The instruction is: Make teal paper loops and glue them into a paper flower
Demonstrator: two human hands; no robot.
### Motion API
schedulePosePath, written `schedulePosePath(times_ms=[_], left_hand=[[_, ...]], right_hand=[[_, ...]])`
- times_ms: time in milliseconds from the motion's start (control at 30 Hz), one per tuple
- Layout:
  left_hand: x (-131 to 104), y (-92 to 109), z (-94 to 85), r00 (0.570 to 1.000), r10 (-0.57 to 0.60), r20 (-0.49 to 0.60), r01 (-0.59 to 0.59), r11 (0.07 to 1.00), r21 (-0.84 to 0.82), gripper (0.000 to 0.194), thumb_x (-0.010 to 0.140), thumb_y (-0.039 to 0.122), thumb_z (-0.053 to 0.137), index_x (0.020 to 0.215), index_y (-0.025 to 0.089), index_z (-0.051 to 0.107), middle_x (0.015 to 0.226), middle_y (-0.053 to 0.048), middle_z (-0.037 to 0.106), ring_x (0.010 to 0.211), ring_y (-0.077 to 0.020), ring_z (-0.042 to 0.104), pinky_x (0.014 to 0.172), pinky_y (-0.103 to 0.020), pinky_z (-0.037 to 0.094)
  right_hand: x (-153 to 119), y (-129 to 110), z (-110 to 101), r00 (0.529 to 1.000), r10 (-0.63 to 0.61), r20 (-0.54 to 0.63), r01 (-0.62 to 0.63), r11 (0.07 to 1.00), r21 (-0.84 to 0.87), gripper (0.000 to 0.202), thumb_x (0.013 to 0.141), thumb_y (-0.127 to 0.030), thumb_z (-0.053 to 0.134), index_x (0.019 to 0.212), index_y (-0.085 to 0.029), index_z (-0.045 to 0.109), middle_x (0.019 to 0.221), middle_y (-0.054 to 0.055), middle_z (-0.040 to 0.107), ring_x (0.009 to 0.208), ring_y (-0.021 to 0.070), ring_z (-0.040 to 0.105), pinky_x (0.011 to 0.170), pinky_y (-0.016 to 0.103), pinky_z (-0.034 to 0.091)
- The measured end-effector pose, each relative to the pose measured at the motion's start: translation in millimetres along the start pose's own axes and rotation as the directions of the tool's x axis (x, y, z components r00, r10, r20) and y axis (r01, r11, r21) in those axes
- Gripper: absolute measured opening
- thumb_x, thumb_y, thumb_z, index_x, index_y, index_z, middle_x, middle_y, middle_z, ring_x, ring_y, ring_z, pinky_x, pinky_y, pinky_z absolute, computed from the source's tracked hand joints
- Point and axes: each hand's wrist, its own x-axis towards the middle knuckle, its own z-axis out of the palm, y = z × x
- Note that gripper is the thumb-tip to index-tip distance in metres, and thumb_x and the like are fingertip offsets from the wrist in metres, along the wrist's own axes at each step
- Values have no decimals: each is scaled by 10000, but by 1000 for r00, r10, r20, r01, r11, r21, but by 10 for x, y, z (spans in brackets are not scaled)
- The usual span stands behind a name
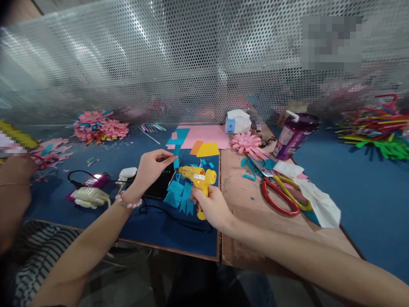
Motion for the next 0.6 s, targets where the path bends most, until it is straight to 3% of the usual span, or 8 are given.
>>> schedulePosePath(times_ms=[600], left_hand=[[-6, -41, 17, 1000, -18, 20, 19, 1000, -20, 179, 725, 371, 705, 747, 194, 716, 744, -43, 730, 692, -200, 671, 673, -313, 529]], right_hand=[[6, 2, 1, 1000, -4, -4, 4, 1000, 18, 279, 761, -389, 558, 620, -148, 558, 545, -11, 522, 435, 78, 466, 425, 203, 370]])
